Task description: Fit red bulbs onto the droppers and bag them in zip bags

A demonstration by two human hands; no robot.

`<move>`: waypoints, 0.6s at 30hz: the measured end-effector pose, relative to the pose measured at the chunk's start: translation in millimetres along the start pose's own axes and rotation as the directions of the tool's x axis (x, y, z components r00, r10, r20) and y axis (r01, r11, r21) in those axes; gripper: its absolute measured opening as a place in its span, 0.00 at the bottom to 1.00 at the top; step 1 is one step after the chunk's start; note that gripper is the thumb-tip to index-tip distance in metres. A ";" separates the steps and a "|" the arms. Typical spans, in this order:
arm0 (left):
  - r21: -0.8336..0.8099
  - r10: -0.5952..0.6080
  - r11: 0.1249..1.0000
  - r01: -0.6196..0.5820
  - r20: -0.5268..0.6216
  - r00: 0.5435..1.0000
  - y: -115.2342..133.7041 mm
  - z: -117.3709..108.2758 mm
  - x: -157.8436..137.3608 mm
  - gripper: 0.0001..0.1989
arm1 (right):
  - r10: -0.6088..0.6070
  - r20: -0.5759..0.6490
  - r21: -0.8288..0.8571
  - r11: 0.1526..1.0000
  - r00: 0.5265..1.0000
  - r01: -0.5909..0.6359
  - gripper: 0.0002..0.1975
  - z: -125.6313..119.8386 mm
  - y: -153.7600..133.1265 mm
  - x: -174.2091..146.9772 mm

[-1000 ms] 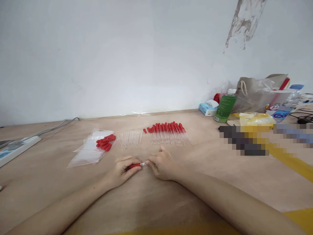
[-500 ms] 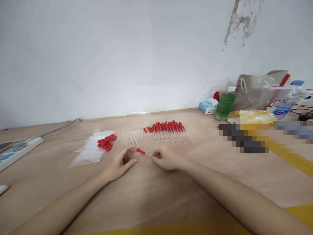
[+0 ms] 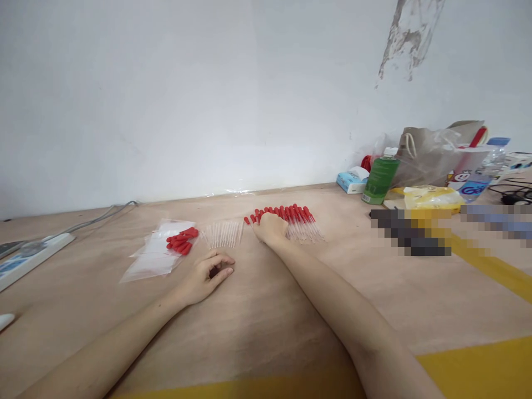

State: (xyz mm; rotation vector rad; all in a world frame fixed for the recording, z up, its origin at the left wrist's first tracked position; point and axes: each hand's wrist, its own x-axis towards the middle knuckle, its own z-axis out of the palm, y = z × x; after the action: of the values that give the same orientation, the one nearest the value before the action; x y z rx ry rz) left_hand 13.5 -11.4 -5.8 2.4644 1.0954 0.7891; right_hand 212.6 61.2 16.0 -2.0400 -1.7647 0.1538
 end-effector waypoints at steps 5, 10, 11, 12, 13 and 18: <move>0.002 0.006 1.000 -0.006 0.009 1.000 -1.2 0.3 0.3 0.08 | 0.016 -0.001 -0.032 0.999 1.000 -0.016 0.18 5.6 1.3 0.7; 0.005 -0.002 1.000 0.002 0.020 1.000 0.3 0.2 1.1 0.08 | -0.069 0.008 -0.048 0.996 0.998 0.069 0.24 5.7 -5.4 -4.7; 0.004 -0.004 1.000 0.004 0.021 1.000 0.6 0.0 1.2 0.07 | -0.089 0.019 -0.050 0.995 0.996 0.090 0.22 6.3 -9.7 -5.4; 0.003 -0.004 1.000 0.004 0.021 1.000 0.7 -0.2 1.3 0.07 | -0.103 0.035 -0.052 0.993 0.994 0.105 0.21 7.2 -14.8 -5.8; 0.001 -0.004 1.000 0.004 0.021 1.000 0.5 -0.3 1.3 0.07 | -0.108 0.055 -0.055 0.992 0.993 0.112 0.19 8.2 -20.2 -5.6; 0.003 -0.015 1.000 0.015 0.016 1.000 -0.9 -0.3 0.2 0.08 | -0.096 0.164 -0.054 0.993 0.982 0.106 0.16 12.7 -44.7 2.0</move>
State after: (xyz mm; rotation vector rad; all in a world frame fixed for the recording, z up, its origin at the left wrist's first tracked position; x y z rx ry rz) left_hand 13.0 -10.6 -5.9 2.4576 1.1085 0.7632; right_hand 167.4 70.4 22.6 -2.0253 -1.9902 0.2412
